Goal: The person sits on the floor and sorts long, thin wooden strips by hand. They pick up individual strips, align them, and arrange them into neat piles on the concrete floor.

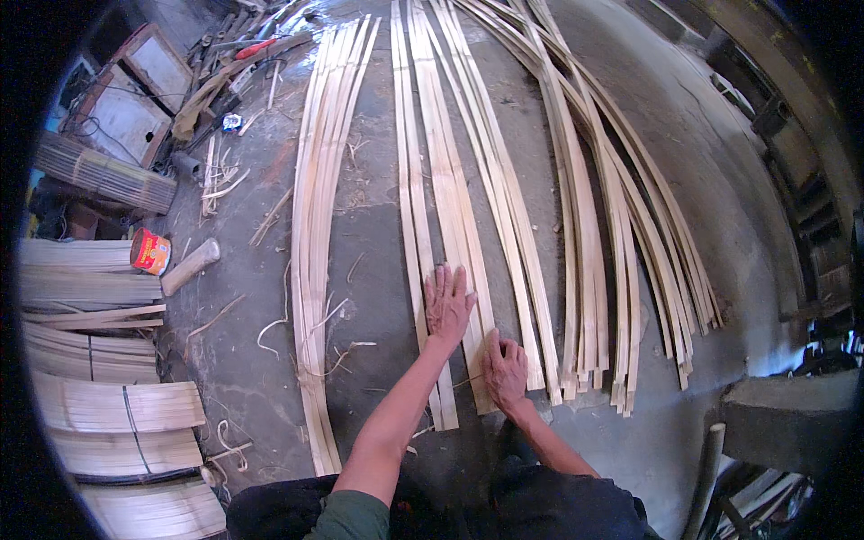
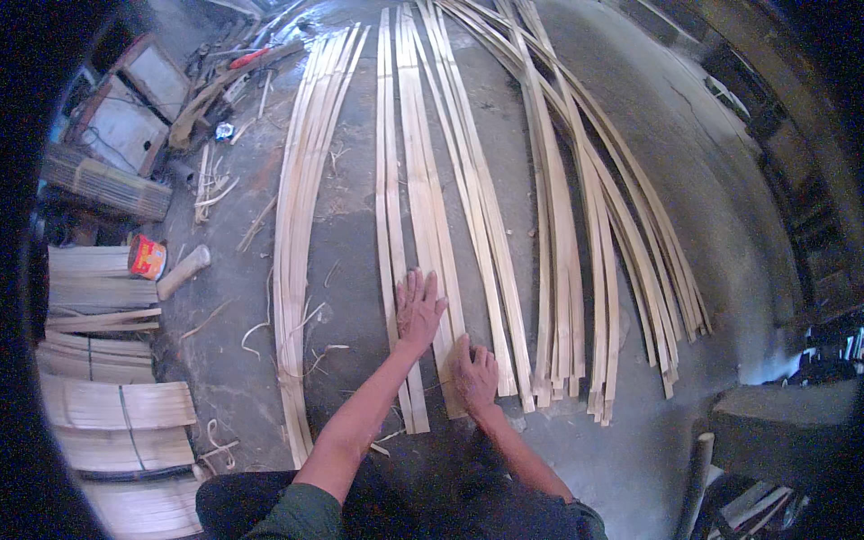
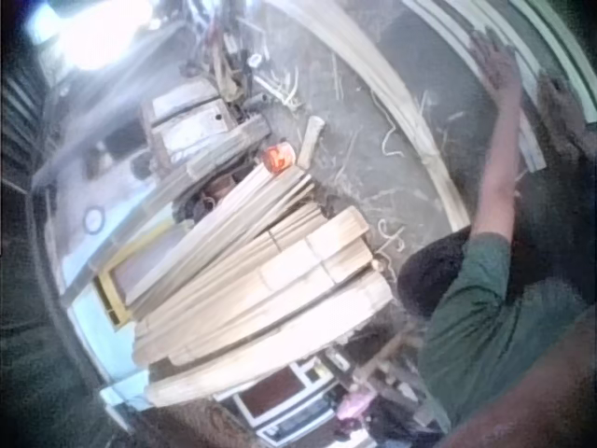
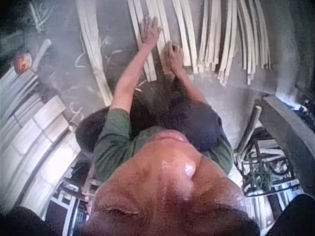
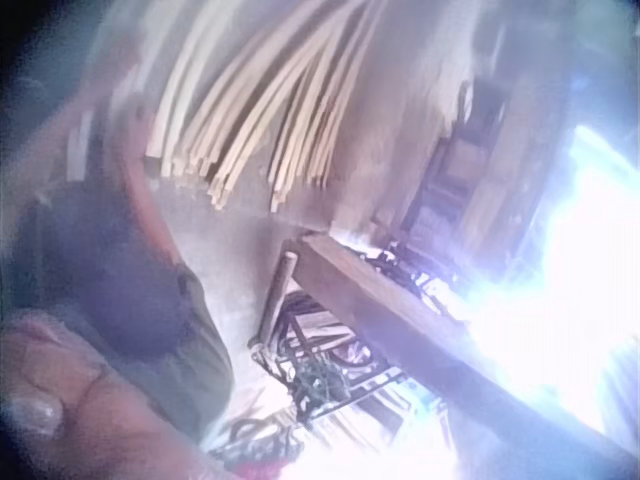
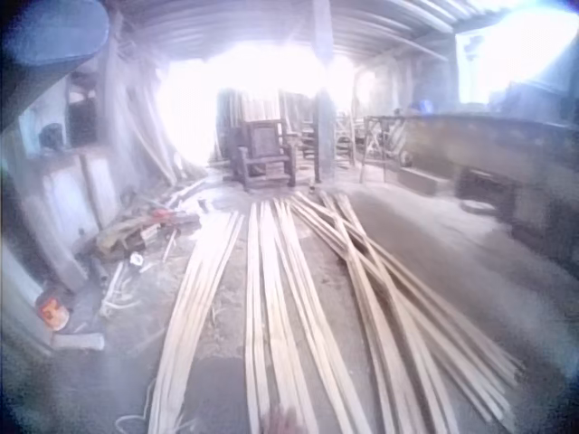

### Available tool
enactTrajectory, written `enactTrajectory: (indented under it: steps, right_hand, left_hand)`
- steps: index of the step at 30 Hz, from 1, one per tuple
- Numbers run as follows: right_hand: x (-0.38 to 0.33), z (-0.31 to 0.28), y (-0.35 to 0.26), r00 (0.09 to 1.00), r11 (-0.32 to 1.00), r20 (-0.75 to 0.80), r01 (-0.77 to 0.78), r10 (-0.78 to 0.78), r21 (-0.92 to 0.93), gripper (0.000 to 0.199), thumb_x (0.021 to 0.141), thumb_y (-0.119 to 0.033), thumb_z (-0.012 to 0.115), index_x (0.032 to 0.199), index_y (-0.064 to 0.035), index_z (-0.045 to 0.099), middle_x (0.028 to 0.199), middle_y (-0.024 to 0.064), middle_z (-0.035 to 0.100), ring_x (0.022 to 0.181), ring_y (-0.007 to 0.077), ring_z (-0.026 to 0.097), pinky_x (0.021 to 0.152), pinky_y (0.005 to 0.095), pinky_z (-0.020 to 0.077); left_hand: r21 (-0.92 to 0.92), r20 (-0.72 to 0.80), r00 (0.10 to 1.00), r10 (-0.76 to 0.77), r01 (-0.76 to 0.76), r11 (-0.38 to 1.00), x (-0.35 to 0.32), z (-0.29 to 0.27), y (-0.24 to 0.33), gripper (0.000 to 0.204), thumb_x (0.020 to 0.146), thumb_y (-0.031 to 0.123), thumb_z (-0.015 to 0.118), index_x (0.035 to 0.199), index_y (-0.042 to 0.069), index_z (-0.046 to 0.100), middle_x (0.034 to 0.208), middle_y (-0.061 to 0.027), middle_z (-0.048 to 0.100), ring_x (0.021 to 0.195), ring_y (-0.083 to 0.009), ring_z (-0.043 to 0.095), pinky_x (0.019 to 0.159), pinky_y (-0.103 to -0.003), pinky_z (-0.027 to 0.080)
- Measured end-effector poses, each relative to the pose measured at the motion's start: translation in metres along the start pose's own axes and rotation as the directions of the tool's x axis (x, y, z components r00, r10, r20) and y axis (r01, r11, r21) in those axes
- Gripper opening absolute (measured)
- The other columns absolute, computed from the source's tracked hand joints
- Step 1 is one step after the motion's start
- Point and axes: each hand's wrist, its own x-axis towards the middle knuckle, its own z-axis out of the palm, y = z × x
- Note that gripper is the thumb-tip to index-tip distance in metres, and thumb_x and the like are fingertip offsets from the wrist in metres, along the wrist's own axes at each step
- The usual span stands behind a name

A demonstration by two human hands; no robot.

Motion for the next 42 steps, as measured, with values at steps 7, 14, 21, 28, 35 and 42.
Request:
enactTrajectory:
  steps: [7, 14, 21, 28, 35, 42]
  right_hand:
    - [0.008, -0.040, 0.031, 0.972, 0.971, -0.145, -0.205, 0.187, -0.124, 0.053, 0.089, -0.028, 0.064, 0.137, -0.0081, 0.051, 0.111, 0.0142, 0.057, 0.101, 0.0331, 0.054, 0.085, 0.0465, 0.0434]
    - [0.007, -0.036, 0.054, 0.980, 0.978, -0.034, -0.200, 0.198, -0.062, 0.053, 0.085, -0.028, 0.067, 0.133, -0.0084, 0.055, 0.107, 0.0143, 0.058, 0.101, 0.0343, 0.055, 0.087, 0.0481, 0.0422]
    - [0.009, -0.037, 0.046, 0.950, 0.949, -0.220, -0.158, 0.222, 0.275, 0.046, 0.085, -0.016, 0.066, 0.128, -0.0015, 0.057, 0.094, 0.0211, 0.065, 0.086, 0.0350, 0.064, 0.076, 0.0478, 0.0496]
    - [0.007, -0.096, -0.022, 0.947, 0.808, -0.091, -0.209, 0.307, 0.551, 0.036, 0.096, -0.013, 0.061, 0.127, 0.0026, 0.055, 0.066, 0.0058, 0.054, 0.058, 0.0117, 0.051, 0.056, 0.0285, 0.0449]
    - [0.003, -0.054, -0.050, 0.944, 0.587, 0.107, -0.280, 0.312, 0.760, 0.044, 0.100, -0.016, 0.056, 0.140, -0.0002, 0.048, 0.072, 0.0024, 0.060, 0.060, 0.0086, 0.053, 0.054, 0.0249, 0.0461]
    - [0.001, -0.024, -0.071, 0.861, 0.388, 0.432, -0.507, 0.268, 0.770, 0.055, 0.101, -0.017, 0.056, 0.151, -0.0072, 0.036, 0.078, 0.0017, 0.062, 0.063, 0.0071, 0.053, 0.056, 0.0239, 0.0485]
  left_hand:
    - [-0.007, 0.033, 0.999, -0.032, 0.032, 0.999, -0.010, -0.013, 0.012, 0.061, 0.098, 0.041, 0.048, 0.149, 0.008, 0.038, 0.156, -0.0222, 0.030, 0.146, -0.0372, 0.025, 0.119, -0.055, 0.010]
    - [-0.083, 0.064, 0.998, 0.000, 0.006, 0.996, -0.039, -0.011, 0.042, 0.066, 0.098, 0.044, 0.046, 0.151, 0.006, 0.034, 0.159, -0.0128, 0.028, 0.147, -0.0338, 0.023, 0.119, -0.057, 0.008]
    - [-0.066, 0.144, 0.989, -0.036, 0.046, 0.997, -0.039, -0.016, 0.047, 0.067, 0.098, 0.045, 0.044, 0.153, 0.007, 0.029, 0.161, -0.0090, 0.024, 0.149, -0.0308, 0.018, 0.118, -0.061, 0.004]
    - [-0.152, 0.113, 0.991, -0.077, 0.094, 0.984, -0.033, -0.019, 0.032, 0.064, 0.099, 0.040, 0.045, 0.151, 0.006, 0.033, 0.158, -0.0183, 0.026, 0.147, -0.0334, 0.023, 0.120, -0.055, 0.010]
    - [-0.058, 0.005, 0.977, -0.212, 0.212, 0.975, -0.023, -0.034, -0.007, 0.065, 0.098, 0.036, 0.047, 0.151, 0.002, 0.031, 0.159, -0.0187, 0.024, 0.148, -0.0343, 0.022, 0.120, -0.054, 0.010]
    - [-0.030, 0.116, 0.981, -0.156, 0.160, 0.987, -0.042, -0.028, -0.028, 0.064, 0.100, 0.033, 0.041, 0.155, 0.006, 0.022, 0.161, -0.0166, 0.020, 0.149, -0.0343, 0.017, 0.119, -0.056, 0.009]
